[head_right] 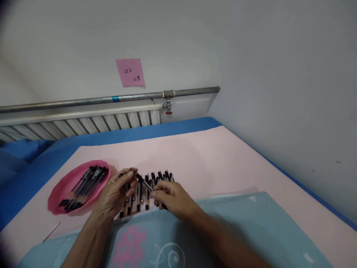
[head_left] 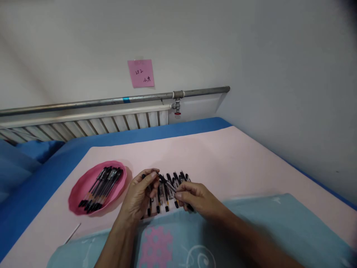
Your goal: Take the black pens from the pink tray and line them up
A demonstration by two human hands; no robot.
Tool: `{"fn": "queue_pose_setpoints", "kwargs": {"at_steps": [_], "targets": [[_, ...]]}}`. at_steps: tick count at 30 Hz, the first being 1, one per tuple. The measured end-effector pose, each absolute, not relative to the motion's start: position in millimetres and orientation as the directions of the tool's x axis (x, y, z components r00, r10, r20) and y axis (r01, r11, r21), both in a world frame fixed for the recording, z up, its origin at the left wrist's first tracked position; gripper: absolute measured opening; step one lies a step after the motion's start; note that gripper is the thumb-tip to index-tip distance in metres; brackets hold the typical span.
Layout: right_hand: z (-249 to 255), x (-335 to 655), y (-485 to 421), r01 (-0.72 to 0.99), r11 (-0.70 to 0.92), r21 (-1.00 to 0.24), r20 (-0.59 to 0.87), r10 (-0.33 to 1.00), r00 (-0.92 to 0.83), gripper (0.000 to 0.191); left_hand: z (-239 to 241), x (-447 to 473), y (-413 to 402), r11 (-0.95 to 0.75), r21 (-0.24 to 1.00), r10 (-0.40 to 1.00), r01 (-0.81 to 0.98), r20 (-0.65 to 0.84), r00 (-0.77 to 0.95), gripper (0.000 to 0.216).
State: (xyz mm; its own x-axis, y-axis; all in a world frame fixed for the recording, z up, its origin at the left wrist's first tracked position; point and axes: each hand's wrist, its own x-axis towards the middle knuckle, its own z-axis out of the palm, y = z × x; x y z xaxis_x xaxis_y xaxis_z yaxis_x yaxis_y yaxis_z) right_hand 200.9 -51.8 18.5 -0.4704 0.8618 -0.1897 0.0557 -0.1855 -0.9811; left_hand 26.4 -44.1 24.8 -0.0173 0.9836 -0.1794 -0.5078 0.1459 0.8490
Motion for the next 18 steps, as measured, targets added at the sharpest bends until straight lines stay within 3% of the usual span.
{"fn": "queue_pose_setpoints", "kwargs": {"at_steps": [6,8,11,14,18], "targets": [[23,203,-54,0.183,-0.098,-0.978,-0.175,0.863,-0.474,0.014,26,15,-40,0.073,0.823,0.982,-0.563,-0.16,-0.105,0.018],[23,212,-50,0.32,0.04,-0.947,-0.107,0.898,-0.428,0.012,26,0,-35,-0.012,0.776,0.965,-0.63,-0.157,-0.212,0.017],[20,233,-38,0.565,0.188,-0.803,0.025,0.959,-0.282,0.014,26,-24,-29,-0.092,0.708,0.93,-0.7,-0.19,-0.314,0.012],[11,252,-23,0.725,0.098,-0.682,-0.006,0.99,-0.139,0.019,27,-32,-28,-0.132,0.703,0.908,-0.699,-0.196,-0.37,0.008],[1,257,-16,0.776,0.007,-0.631,-0.112,0.989,-0.1,0.02,26,-19,-31,-0.063,0.751,0.925,-0.657,-0.203,-0.321,0.01]]}}
